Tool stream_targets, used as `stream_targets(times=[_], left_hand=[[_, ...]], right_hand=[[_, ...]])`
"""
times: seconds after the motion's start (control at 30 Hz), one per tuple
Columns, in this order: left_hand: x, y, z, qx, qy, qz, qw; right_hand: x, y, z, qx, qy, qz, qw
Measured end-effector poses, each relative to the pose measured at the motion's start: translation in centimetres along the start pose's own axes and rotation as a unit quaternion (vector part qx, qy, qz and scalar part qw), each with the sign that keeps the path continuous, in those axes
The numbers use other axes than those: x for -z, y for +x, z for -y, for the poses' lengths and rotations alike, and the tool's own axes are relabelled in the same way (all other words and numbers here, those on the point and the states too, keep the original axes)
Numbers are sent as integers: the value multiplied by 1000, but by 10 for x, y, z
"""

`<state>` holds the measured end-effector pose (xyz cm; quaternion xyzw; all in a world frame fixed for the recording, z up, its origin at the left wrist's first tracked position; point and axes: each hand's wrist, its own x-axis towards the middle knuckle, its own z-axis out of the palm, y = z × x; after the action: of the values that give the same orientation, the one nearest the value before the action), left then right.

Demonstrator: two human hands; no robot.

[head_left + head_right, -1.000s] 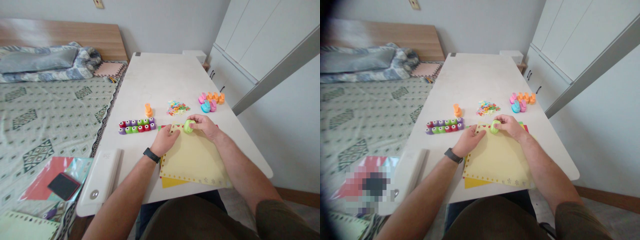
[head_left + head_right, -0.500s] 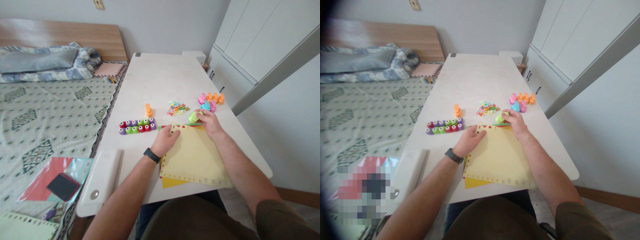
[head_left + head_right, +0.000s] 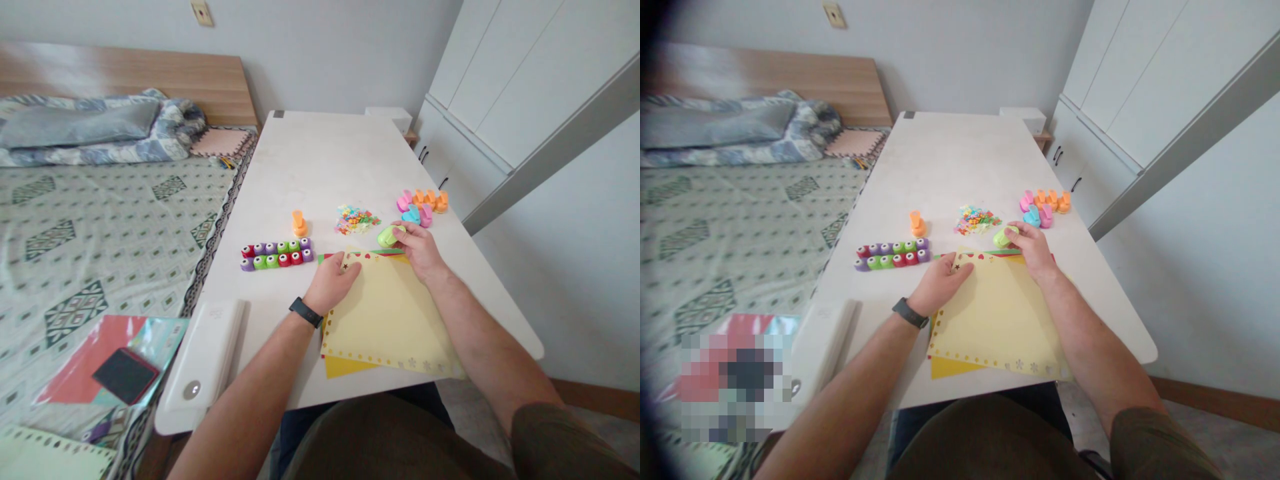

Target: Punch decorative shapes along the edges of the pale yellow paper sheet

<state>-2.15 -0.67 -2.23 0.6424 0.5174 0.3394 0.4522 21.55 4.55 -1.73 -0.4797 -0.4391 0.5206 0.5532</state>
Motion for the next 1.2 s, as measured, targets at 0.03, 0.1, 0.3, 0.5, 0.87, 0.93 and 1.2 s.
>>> stream_targets(times=[0.03,0.1,0.3,0.5,0.87,0.93,1.2], left_hand=[[0,0,0,1,1,0,1000],[0,0,0,0,8,-1,1000],[1,0,-4,-8,27,-13,1000],[0,0,-3,-7,8,0,1000],[0,1,0,5,-3,23,1000],[0,1,0,9,-3,23,1000],[1,1,-5,11,-3,20,1000]], right_hand=[[0,0,-1,1,2,-1,1000],[0,1,-2,5,0,-6,1000],[6,5,6,38,15,-42,998],[19,9,25,61,25,-11,998],[31,3,31,-12,63,-38,997],[33,3,33,-22,69,-44,996],[45,8,46,-75,68,-64,993]])
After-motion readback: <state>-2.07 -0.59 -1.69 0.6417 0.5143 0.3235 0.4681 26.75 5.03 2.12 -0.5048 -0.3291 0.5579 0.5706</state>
